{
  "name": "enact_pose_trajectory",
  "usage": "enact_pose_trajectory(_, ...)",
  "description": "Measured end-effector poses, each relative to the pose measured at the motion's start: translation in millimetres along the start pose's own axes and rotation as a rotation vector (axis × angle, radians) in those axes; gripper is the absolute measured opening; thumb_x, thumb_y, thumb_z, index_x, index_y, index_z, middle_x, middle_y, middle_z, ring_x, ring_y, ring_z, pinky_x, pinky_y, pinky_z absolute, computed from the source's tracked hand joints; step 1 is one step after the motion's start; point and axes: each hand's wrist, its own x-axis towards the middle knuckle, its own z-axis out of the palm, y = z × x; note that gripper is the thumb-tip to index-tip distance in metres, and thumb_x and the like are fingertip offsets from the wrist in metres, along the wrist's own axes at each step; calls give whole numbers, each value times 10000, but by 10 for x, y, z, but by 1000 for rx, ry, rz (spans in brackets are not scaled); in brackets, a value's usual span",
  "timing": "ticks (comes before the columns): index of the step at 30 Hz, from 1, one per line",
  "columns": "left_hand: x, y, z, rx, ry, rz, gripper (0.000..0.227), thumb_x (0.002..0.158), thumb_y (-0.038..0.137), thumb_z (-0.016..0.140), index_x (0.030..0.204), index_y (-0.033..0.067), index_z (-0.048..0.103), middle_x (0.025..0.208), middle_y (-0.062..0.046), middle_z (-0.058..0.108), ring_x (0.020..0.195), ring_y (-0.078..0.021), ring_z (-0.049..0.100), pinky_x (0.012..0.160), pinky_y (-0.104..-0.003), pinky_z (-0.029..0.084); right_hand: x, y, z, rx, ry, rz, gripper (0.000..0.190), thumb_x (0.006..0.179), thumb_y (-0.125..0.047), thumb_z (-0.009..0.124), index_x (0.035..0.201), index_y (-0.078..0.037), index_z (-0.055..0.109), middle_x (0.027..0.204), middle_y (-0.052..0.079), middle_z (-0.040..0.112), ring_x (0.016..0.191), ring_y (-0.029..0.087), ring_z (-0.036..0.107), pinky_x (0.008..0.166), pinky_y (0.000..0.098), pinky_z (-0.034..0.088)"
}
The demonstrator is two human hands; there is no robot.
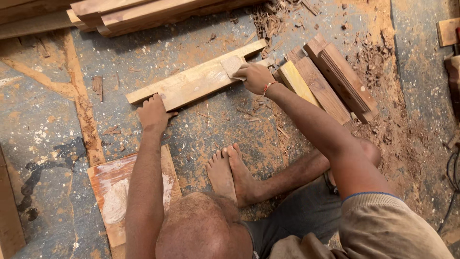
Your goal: The person sits on the floor and sands several wooden planks using a sanding block. They handle each plank one at a time, rubbing the sanding block along the surfaces and edges, then setting the finished pieces aside.
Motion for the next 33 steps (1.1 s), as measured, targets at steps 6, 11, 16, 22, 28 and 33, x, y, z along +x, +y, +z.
enact_pose_trajectory(6,-65,-3,108,18,-8,-4,837,683,618,891,1213,50,579,1118,-118,684,1085,-299,643,876,-503,506,430,225,-153,-27,71,6,404,868,-28,600,1215,-165,754,1257,13,708,1137,235,642,950,386,528)
enact_pose_trajectory(11,55,-35,113,38,-22,-10,862,686,649,875,1220,43,574,1115,-120,677,1081,-292,633,870,-505,504,483,205,46,-103,100,19,279,988,-63,614,1207,-154,760,1239,31,712,1153,263,634,992,385,526)
enact_pose_trajectory(16,43,-26,90,61,-39,-9,865,682,654,868,1211,35,577,1106,-118,679,1066,-278,639,862,-491,511,192,157,0,-62,-142,-34,319,942,-54,618,1199,-179,760,1214,54,710,1086,261,656,952,401,530)
enact_pose_trajectory(22,-50,15,99,58,-5,-9,834,690,638,877,1197,42,589,1105,-110,687,1063,-271,645,861,-482,509,550,80,-98,41,23,98,295,961,-49,624,1209,-154,744,1188,52,723,1050,248,668,926,391,536)
enact_pose_trajectory(28,-139,25,117,30,-25,-21,869,672,625,891,1235,42,577,1118,-108,682,1061,-277,635,865,-486,495,529,-397,278,-27,-61,46,247,929,-178,703,1172,-152,741,1137,48,720,1020,214,665,947,362,533)
enact_pose_trajectory(33,28,26,-22,25,-27,-22,851,678,625,887,1225,52,577,1140,-105,674,1088,-279,624,882,-500,489,302,-279,-108,63,-163,-27,331,981,-26,575,1232,-162,741,1154,41,731,1040,202,684,968,373,535)
